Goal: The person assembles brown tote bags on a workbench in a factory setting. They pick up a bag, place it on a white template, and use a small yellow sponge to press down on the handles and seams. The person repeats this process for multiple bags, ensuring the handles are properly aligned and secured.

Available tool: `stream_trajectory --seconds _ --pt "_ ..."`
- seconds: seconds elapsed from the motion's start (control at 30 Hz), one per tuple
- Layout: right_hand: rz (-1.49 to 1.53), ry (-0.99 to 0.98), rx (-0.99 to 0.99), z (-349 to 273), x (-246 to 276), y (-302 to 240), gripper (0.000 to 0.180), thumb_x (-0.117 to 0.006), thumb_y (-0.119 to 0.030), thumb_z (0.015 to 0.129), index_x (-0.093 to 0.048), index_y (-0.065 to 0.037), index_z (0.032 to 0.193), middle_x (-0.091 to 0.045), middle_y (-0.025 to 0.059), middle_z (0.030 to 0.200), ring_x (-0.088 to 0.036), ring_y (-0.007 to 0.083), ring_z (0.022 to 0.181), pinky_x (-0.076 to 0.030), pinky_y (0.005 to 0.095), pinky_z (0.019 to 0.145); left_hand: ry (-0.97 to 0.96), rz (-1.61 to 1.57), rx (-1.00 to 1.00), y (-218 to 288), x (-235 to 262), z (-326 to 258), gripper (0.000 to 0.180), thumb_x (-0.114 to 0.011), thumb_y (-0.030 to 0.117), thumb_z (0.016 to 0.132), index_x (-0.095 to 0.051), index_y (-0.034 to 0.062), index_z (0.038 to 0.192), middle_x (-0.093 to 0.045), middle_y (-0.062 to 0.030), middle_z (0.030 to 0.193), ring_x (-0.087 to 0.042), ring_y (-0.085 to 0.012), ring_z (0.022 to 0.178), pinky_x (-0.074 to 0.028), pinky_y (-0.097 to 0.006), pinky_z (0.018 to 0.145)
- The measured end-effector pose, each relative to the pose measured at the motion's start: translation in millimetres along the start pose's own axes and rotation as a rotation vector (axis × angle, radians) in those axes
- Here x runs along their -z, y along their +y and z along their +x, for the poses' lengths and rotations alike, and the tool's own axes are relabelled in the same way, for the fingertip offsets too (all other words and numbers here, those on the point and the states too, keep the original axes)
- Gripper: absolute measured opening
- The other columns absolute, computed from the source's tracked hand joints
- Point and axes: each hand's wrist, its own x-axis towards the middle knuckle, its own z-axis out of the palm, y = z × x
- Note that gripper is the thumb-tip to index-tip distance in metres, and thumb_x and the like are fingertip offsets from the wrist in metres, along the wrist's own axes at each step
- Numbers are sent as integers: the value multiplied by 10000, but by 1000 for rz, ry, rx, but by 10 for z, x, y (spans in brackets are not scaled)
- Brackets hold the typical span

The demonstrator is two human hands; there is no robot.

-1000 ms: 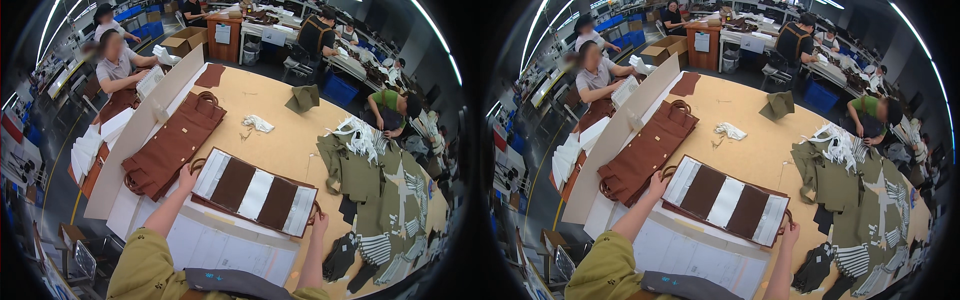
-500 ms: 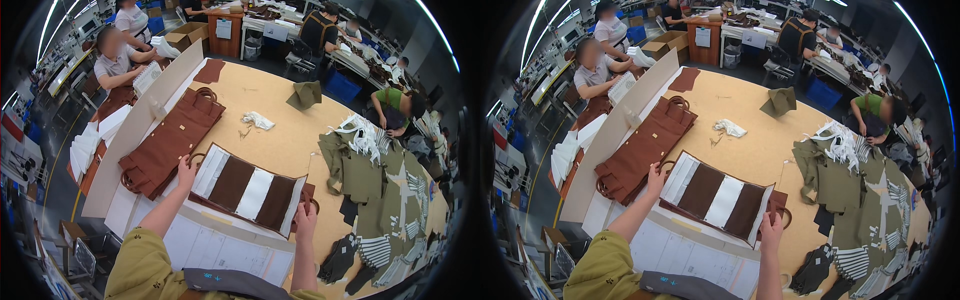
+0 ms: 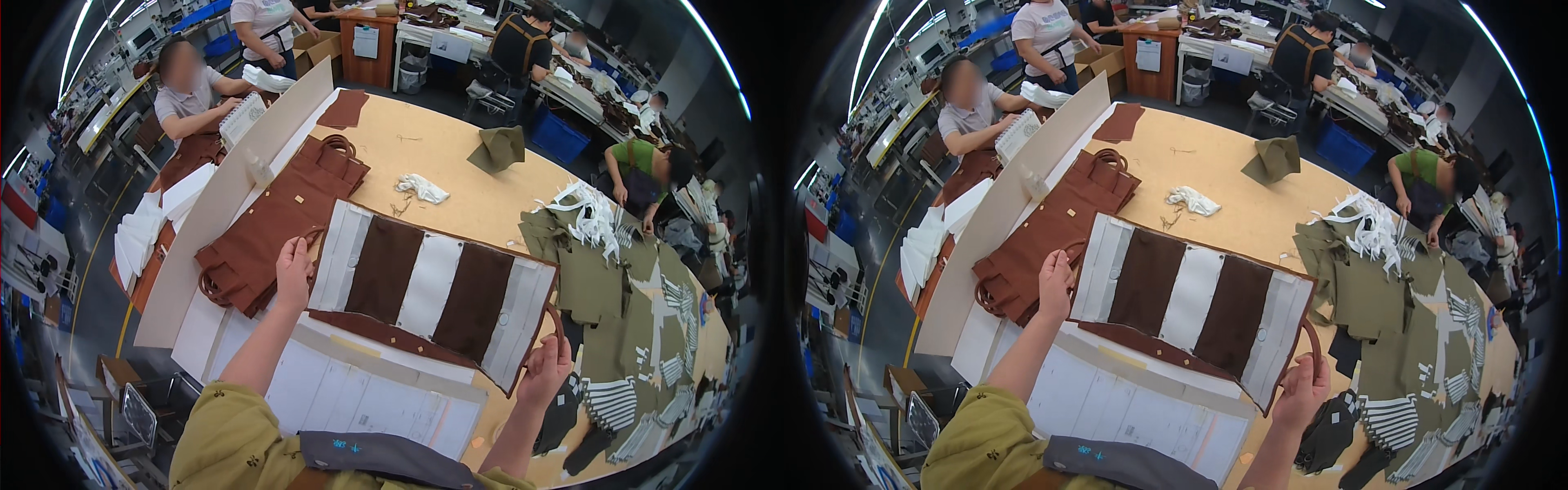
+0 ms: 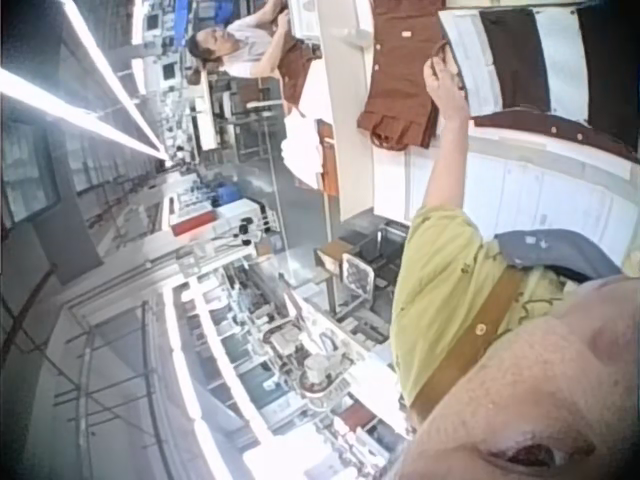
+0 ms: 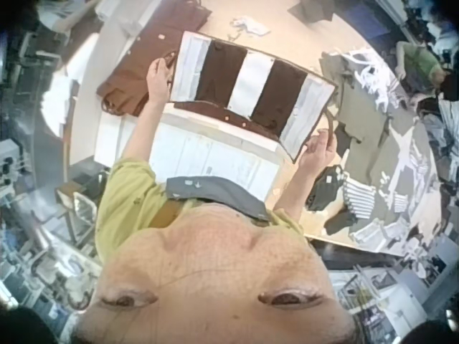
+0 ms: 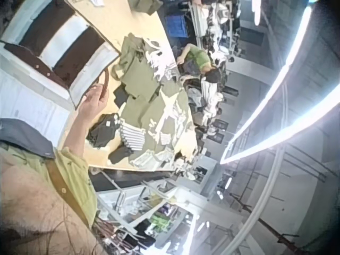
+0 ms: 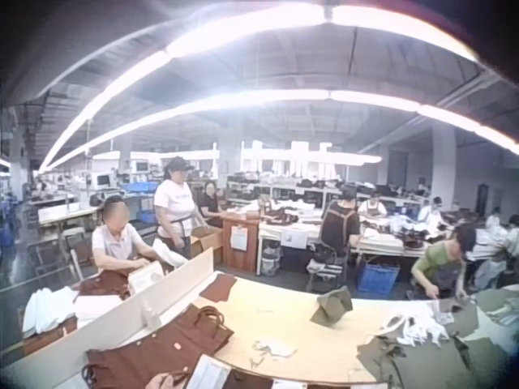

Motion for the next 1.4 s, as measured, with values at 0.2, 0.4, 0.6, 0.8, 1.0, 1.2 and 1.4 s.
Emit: stream_trajectory --seconds 0.2,0.4,0.6,0.8,1.0,1.2,1.4 --pt "-35 70 -218 -411 403 -167 124 -606 -145 1015 -592 -41 948 -387 -88 597 -268 4 453 -201 206 428 76 28 171 70 564 -652 228 -532 275 1056 -589 54 1064 -331 90 610 -287 -18 516 -261 -210 491" --pt "-109 88 -449 -1060 772 -108 126 -608 -136 1011 -613 -15 975 -369 -87 598 -289 4 471 -213 198 422 247 146 347 54 1250 -1802 264 -555 296 1049 -599 38 1089 -292 100 611 -243 -10 511 -213 -204 466" --pt "-130 48 -606 -1621 1150 190 152 -624 -158 1001 -611 -10 971 -359 -78 595 -303 15 486 -258 191 434 367 207 372 172 1706 -2765 263 -562 270 1046 -596 16 1105 -279 103 604 -230 -11 499 -202 -204 452" --pt "-122 10 -680 -1961 1315 289 162 -643 -171 989 -606 -16 958 -359 -71 587 -316 24 490 -273 197 453 410 195 346 256 2031 -3323 251 -561 239 1045 -589 4 1131 -297 98 611 -256 -9 505 -236 -211 460" --pt "-202 -7 -633 -2237 1308 187 155 -639 -172 994 -613 -22 964 -364 -70 592 -314 32 484 -281 208 457 382 134 367 223 2206 -3418 248 -565 237 1043 -591 5 1125 -301 95 616 -270 -10 514 -247 -206 474" --pt "-341 40 -606 -2580 1007 -143 154 -611 -178 1012 -632 -28 1041 -361 -72 585 -343 32 474 -320 211 457 102 270 372 367 2297 -2978 203 -596 206 1018 -608 19 1099 -421 70 655 -379 -33 568 -341 -221 538" --pt "-568 -245 -354 -2303 1110 -313 123 -631 -101 974 -626 -32 1076 -520 -40 788 -501 56 746 -400 223 688 -459 680 117 992 2661 -2160 115 -659 134 948 -620 61 1027 -574 30 898 -499 -85 817 -435 -251 786"
